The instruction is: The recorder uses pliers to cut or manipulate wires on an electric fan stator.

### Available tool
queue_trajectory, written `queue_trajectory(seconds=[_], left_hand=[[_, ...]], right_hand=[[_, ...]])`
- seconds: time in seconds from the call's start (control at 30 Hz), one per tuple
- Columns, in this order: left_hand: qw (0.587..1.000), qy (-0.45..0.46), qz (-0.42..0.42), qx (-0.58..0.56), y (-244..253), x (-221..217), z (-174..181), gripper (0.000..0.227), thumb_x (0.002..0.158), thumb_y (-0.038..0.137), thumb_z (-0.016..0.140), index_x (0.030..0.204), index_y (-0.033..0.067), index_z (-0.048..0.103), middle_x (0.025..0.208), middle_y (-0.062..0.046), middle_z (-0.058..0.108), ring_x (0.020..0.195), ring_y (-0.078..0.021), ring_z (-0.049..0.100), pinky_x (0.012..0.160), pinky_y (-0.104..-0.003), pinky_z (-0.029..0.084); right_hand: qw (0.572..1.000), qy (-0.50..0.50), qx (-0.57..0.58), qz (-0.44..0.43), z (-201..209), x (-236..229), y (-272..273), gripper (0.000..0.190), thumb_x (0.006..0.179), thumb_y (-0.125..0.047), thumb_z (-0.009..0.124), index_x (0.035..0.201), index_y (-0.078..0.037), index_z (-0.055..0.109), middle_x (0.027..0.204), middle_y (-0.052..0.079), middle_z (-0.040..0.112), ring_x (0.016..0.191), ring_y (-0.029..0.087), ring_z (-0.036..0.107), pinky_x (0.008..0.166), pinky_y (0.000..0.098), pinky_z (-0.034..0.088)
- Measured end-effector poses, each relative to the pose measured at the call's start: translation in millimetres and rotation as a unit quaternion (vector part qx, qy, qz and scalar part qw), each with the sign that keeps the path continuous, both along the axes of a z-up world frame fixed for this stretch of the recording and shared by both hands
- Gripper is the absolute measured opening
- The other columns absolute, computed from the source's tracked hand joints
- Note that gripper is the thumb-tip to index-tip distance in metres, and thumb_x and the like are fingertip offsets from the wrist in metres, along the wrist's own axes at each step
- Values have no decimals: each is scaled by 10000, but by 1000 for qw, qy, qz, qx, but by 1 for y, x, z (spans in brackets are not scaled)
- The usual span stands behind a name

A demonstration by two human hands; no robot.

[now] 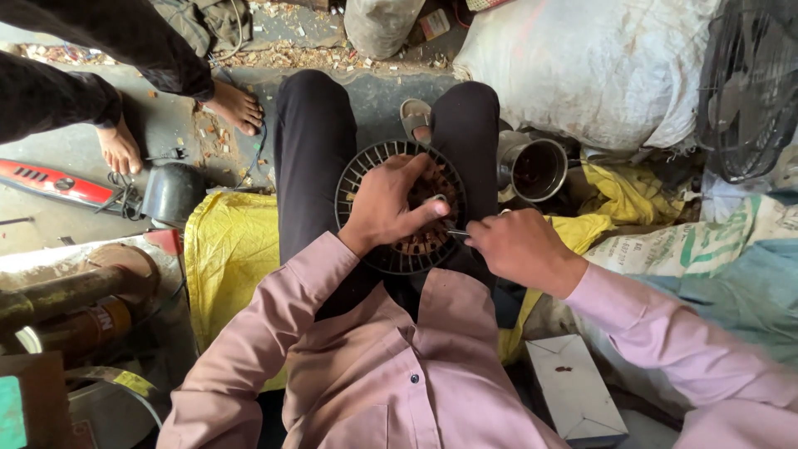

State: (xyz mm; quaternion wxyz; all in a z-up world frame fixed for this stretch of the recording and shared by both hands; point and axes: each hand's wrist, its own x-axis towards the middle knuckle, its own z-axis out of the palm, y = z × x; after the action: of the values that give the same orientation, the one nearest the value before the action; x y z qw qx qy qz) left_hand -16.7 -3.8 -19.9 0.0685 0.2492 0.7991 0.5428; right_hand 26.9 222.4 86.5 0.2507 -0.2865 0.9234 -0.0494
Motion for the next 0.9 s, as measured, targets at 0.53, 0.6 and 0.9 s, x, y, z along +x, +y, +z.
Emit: queue_trajectory(seconds=[0.53,0.6,0.9], left_hand=[[999,-35,-2,12,1,-8,12,682,896,659,584,1011,-11,629,931,-194,669,946,-416,656,825,-490,505],[1000,-18,9,18,0,-8,5,691,906,660,564,1045,-13,636,935,-210,636,914,-428,633,803,-500,489],[1000,-19,13,-2,3,-10,14,668,895,668,562,936,2,595,844,-195,583,874,-422,606,761,-509,464]], right_hand=[[937,-184,-195,-225,-49,1,27,209,882,-225,727,855,-23,773,733,181,741,686,362,697,625,429,535],[940,-174,-170,-238,-23,-1,8,203,873,-227,722,850,-33,777,724,183,735,689,377,691,629,443,530],[997,58,-58,-2,-17,3,10,238,906,-276,705,805,-62,684,645,102,631,591,338,669,536,457,518]])
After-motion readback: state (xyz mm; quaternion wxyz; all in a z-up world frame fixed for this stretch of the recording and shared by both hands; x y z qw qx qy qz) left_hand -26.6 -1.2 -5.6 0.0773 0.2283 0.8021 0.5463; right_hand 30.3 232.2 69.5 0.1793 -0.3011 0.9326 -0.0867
